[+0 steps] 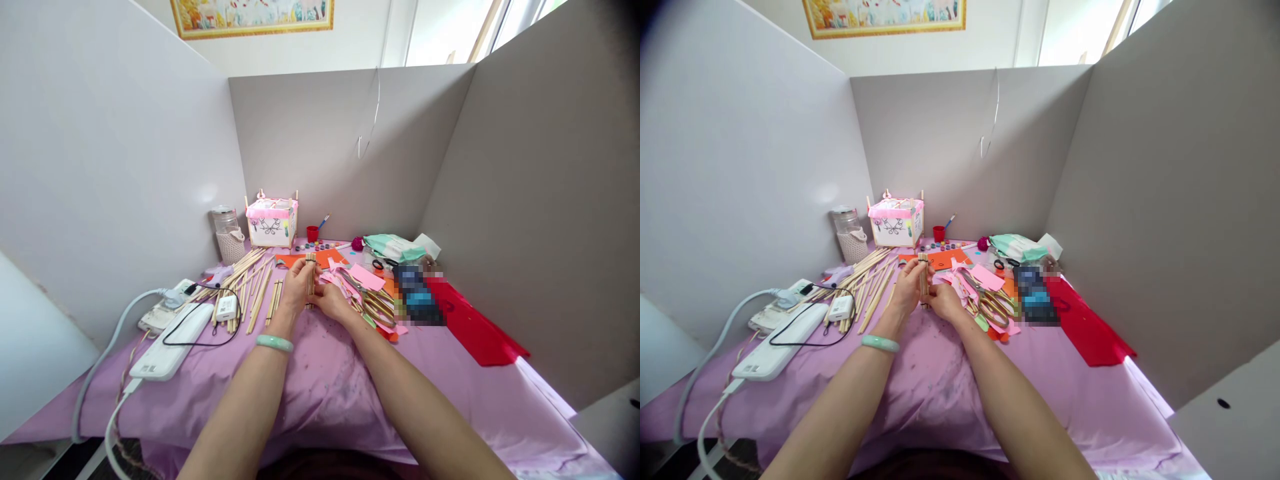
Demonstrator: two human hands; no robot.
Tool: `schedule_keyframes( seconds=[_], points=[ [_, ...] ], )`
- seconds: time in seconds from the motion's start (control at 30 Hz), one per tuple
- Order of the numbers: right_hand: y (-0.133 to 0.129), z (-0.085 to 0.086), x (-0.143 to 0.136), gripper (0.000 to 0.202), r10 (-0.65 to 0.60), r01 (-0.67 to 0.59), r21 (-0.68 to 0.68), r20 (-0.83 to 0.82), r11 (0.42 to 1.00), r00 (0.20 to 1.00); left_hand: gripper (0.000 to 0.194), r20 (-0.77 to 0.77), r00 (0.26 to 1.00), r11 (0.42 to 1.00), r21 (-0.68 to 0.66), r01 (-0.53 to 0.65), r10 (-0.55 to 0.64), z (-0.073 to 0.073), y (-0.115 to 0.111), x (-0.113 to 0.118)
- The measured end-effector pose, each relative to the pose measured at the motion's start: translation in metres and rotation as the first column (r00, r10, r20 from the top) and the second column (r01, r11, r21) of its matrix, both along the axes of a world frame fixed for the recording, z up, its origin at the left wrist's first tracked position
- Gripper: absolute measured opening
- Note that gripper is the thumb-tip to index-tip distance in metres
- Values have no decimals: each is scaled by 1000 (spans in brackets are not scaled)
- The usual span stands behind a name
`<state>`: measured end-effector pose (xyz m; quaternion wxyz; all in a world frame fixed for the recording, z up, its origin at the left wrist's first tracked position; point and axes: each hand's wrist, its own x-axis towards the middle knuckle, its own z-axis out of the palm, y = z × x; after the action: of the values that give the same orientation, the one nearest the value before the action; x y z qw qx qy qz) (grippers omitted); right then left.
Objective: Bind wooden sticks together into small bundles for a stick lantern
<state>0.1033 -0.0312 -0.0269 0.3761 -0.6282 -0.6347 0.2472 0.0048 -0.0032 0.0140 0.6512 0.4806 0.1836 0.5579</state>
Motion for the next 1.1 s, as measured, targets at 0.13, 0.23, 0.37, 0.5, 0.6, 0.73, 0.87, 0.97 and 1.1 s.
schedule_keyframes(
  seconds=[0.13, 0.23, 0.37, 0.5, 0.6, 0.73, 0.87, 0.97, 1.1],
  points=[
    [-1, 2, -1, 13, -3, 3, -8, 0, 1000, 1000, 20, 4, 1000, 1000, 3, -3, 3, -1, 0, 1],
    [-1, 3, -1, 12, 0, -1, -11, -10, 1000, 1000, 23, 8, 1000, 1000, 14, 22, -22, -1, 0, -1],
    [-1, 2, -1, 13, -2, 2, 0, -15, 1000, 1000, 26, 15, 998, 998, 33, 60, -60, -2, 1, -5],
    [0, 0, 0, 13, 1, -1, -2, -5, 1000, 1000, 26, 22, 997, 997, 46, 69, -70, -3, 3, -6],
    [1, -2, 0, 14, -1, 1, 4, 7, 1000, 1000, 26, 36, 996, 996, 31, 85, -86, -3, 4, -6],
    [2, -3, 1, 15, 11, -11, 7, 12, 1000, 1000, 26, 37, 993, 993, 30, 112, -113, -3, 5, -7],
    [0, -1, 0, 16, 20, -20, 3, 14, 1000, 1000, 24, 32, 992, 992, 23, 120, -121, -5, 7, -8],
    [-1, 2, 0, 16, 28, -29, 11, 23, 1000, 999, 22, 28, 992, 993, 13, 121, -122, -4, 6, -8],
    [-3, 4, -2, 14, 11, -11, 8, 62, 1000, 998, 21, 14, 995, 995, 14, 101, -101, -2, 3, -8]
  ],
)
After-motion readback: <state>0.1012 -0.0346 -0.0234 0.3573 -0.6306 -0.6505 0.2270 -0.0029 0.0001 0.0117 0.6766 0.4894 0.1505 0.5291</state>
